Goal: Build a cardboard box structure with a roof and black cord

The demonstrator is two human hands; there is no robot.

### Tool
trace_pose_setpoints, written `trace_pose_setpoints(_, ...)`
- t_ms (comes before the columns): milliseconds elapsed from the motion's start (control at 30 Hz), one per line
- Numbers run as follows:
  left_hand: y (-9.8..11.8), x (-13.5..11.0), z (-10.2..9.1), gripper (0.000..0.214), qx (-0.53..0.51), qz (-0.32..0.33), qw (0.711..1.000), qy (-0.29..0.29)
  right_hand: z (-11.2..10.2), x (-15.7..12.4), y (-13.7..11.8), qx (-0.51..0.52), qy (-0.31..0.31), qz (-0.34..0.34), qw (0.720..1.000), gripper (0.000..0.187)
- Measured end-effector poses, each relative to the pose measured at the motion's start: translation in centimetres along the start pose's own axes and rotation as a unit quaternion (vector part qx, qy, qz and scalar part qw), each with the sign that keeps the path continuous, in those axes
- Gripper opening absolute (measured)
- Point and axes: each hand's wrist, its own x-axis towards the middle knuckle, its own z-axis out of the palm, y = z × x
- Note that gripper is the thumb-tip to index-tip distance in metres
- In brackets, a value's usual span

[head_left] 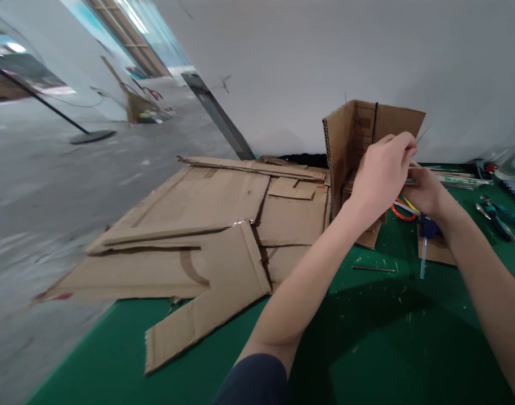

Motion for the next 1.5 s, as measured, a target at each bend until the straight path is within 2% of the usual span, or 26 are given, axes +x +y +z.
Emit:
trace_pose_setpoints(200,-0.6,0.2,-0.2,0.014,-0.054,-0.026,0.998,0.020,-0.7,-0.3,-0.5,-0.002,-0.051,-0.004,0.999,0.023)
trace_pose_setpoints(333,-1.1,0.4,-0.2,0.013,-0.086,-0.046,0.995,0.033,-0.8,-0.3,-0.2,-0.011,-0.049,-0.032,0.998,0.020)
trace_pose_setpoints(467,-1.2,0.5,-0.1,0.012,-0.100,-0.072,0.992,0.039,-0.7,-0.2,-0.1,-0.023,-0.046,-0.023,0.998,0.019)
trace_pose_setpoints(633,-0.8,0.4,-0.9,0.013,-0.109,-0.089,0.990,0.016,-0.7,-0.3,-0.2,-0.026,-0.037,-0.017,0.999,0.024)
trace_pose_setpoints(833,-0.1,0.3,-2.3,0.015,-0.127,-0.076,0.989,-0.003,-0.5,-0.3,-0.3,-0.009,-0.037,0.006,0.999,0.016)
trace_pose_setpoints(933,-0.3,0.4,-2.3,0.012,-0.113,-0.064,0.991,-0.029,-0.4,-0.4,-0.5,0.004,-0.036,0.022,0.999,0.016)
trace_pose_setpoints(1033,-0.7,0.4,-1.9,0.014,-0.111,-0.046,0.991,-0.057,-0.5,-0.5,-0.7,0.006,-0.038,0.007,0.999,0.018)
trace_pose_setpoints(1333,-1.8,0.8,-1.5,0.013,-0.149,-0.080,0.985,-0.041,-0.4,-0.3,0.0,-0.026,-0.054,-0.043,0.997,0.016)
trace_pose_setpoints(1500,-2.0,0.9,-1.8,0.014,-0.180,-0.106,0.977,-0.040,-0.5,-0.3,0.1,-0.040,-0.050,-0.030,0.997,0.016)
